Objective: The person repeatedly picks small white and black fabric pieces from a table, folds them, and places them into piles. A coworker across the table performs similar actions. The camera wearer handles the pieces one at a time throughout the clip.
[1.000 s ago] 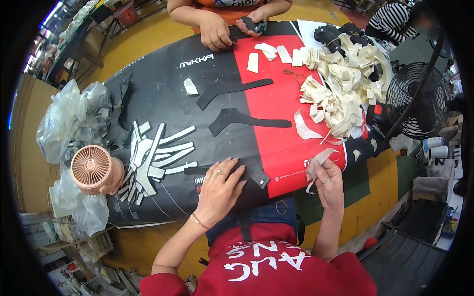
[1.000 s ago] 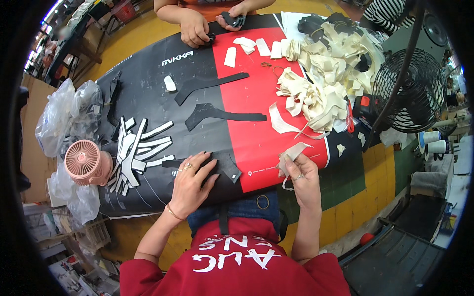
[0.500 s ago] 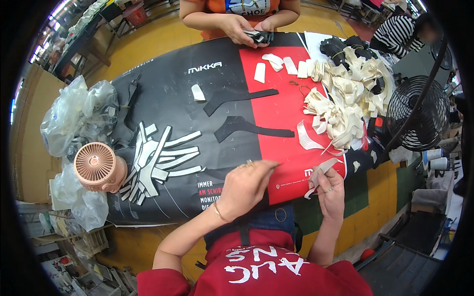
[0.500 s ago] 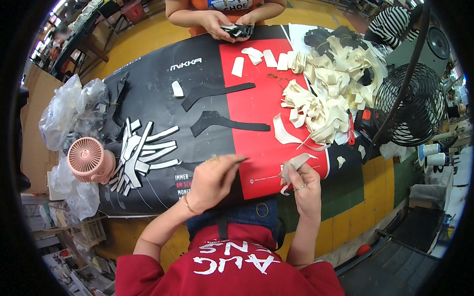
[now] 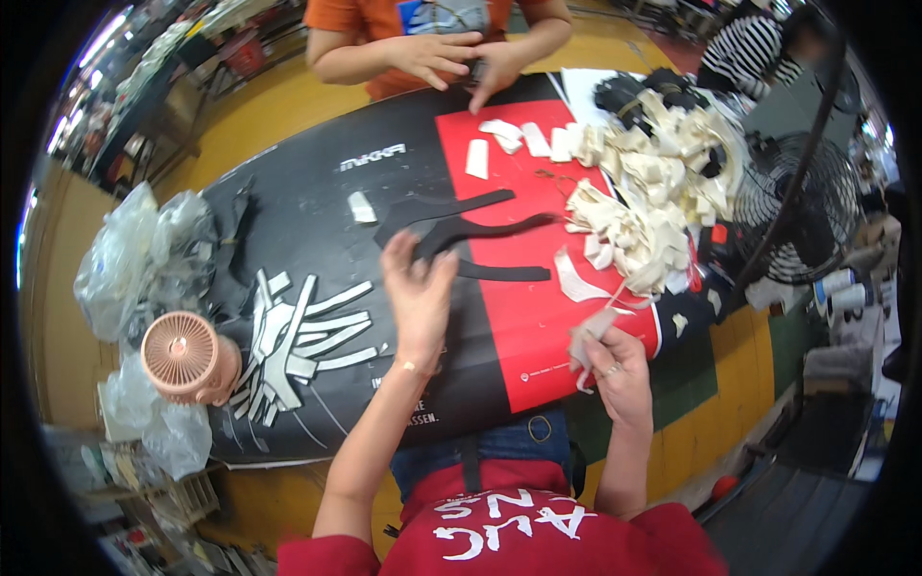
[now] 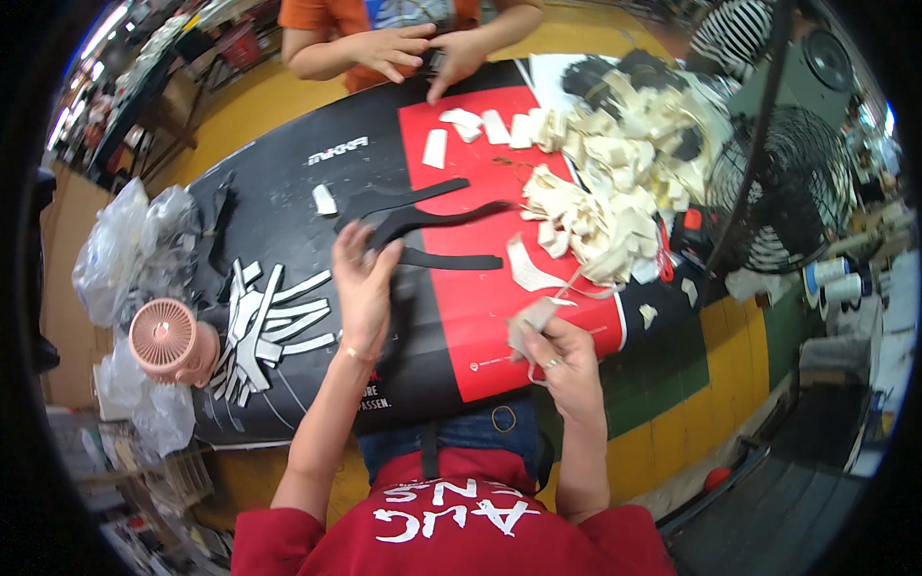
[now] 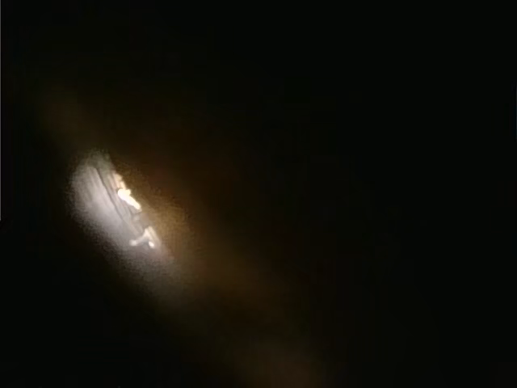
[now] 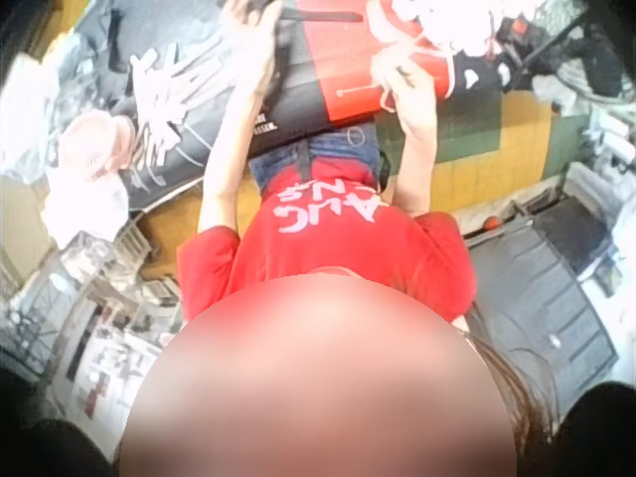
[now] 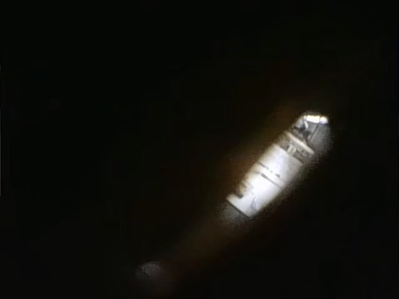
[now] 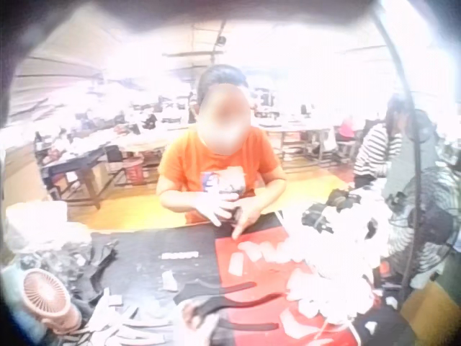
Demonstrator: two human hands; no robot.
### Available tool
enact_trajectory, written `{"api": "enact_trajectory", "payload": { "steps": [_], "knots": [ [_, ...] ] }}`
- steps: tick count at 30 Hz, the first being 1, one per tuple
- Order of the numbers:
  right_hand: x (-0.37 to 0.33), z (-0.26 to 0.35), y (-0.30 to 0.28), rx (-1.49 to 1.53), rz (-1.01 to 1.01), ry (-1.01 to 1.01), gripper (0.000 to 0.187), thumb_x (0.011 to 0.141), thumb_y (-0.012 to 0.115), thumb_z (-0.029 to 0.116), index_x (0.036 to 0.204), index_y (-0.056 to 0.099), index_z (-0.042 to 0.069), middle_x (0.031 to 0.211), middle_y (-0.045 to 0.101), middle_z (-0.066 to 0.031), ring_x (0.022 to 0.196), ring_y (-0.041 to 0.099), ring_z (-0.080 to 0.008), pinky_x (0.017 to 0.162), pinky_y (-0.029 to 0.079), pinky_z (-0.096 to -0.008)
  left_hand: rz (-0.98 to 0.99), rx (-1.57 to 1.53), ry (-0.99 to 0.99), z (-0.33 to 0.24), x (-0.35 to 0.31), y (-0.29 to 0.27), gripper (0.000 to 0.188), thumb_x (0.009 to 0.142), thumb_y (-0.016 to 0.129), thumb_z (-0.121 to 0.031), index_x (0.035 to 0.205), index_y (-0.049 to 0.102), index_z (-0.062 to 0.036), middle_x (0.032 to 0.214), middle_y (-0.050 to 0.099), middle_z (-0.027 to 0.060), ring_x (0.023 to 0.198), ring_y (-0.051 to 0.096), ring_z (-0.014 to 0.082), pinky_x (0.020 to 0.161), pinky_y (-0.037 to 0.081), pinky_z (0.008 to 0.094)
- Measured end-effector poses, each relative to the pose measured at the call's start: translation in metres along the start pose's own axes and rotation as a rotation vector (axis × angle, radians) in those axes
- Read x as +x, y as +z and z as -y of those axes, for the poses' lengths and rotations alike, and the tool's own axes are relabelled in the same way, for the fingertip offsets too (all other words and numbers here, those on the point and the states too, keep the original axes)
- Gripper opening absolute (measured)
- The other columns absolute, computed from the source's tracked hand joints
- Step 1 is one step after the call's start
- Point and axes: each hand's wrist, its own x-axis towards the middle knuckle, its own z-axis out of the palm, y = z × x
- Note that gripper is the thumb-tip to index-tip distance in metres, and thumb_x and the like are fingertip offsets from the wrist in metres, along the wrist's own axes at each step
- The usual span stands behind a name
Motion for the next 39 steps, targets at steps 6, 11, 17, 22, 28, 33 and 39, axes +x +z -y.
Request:
{"api": "enact_trajectory", "payload": {
  "steps": [6,11,17,22,28,33,39],
  "knots": [
    [0.015,-0.005,0.022,0.016,0.102,0.042,0.025,0.100,0.060,0.008,0.119,0.066,-0.008,0.092,0.068,-0.0055,0.079,0.065,-0.0118,0.070,0.053,-0.0239,0.067,0.786,0.511,-0.003,-0.051,-0.035,0.056,0.089,0.070,-0.009,0.141,0.050,-0.0038,0.159,0.025,0.0246,0.146,0.031,0.0410,0.117,0.029,0.0488],
    [0.015,-0.009,0.041,-0.635,0.009,-0.330,0.027,0.092,0.062,-0.003,0.118,0.068,-0.001,0.101,0.066,-0.0107,0.080,0.068,-0.0185,0.073,0.055,-0.0306,0.173,0.869,0.429,-0.003,-0.061,-0.031,0.049,0.089,0.071,-0.013,0.134,0.058,-0.0025,0.155,0.036,0.0251,0.139,0.042,0.0395,0.114,0.031,0.0475],
    [0.010,-0.021,0.049,-0.987,-0.130,-0.642,0.045,0.078,0.067,-0.008,0.121,0.069,0.006,0.110,0.063,-0.0121,0.084,0.069,-0.0244,0.074,0.057,-0.0371,0.109,0.737,0.486,0.002,-0.023,-0.046,0.031,0.091,0.068,-0.010,0.121,0.067,-0.0027,0.140,0.056,0.0176,0.132,0.052,0.0363,0.113,0.035,0.0463],
    [0.013,-0.027,0.041,-1.098,-0.228,-0.767,0.052,0.074,0.066,-0.014,0.122,0.071,0.006,0.115,0.063,-0.0153,0.081,0.068,-0.0232,0.071,0.058,-0.0334,0.110,1.005,0.595,-0.005,-0.003,-0.060,0.029,0.091,0.069,-0.014,0.120,0.069,-0.0067,0.150,0.049,0.0165,0.145,0.036,0.0417,0.121,0.012,0.0593],
    [0.021,-0.030,0.039,-1.090,-0.211,-0.794,0.053,0.075,0.067,-0.012,0.124,0.070,0.008,0.119,0.063,-0.0166,0.081,0.068,-0.0240,0.071,0.058,-0.0335,-0.104,1.385,0.712,-0.006,-0.016,-0.056,0.037,0.090,0.068,-0.012,0.127,0.065,-0.0075,0.158,0.035,0.0208,0.148,0.022,0.0483,0.120,0.017,0.0574],
    [0.020,-0.029,0.045,-0.988,-0.178,-0.663,0.053,0.077,0.067,-0.010,0.127,0.068,0.008,0.125,0.060,-0.0166,0.085,0.069,-0.0236,0.071,0.058,-0.0330,0.338,0.679,0.342,-0.007,-0.063,-0.031,0.042,0.095,0.065,-0.011,0.133,0.057,0.0021,0.121,0.066,0.0209,0.116,0.063,0.0277,0.103,0.045,0.0403],
    [0.022,-0.019,0.025,-1.072,-0.106,-0.690,0.054,0.081,0.066,-0.007,0.132,0.065,0.010,0.126,0.059,-0.0164,0.098,0.066,-0.0255,0.079,0.058,-0.0333,0.512,0.347,-0.071,0.012,-0.058,-0.004,0.025,0.096,0.067,-0.006,0.118,0.063,0.0055,0.082,0.070,0.0033,0.071,0.062,0.0044,0.063,0.048,0.0191]
  ]
}}
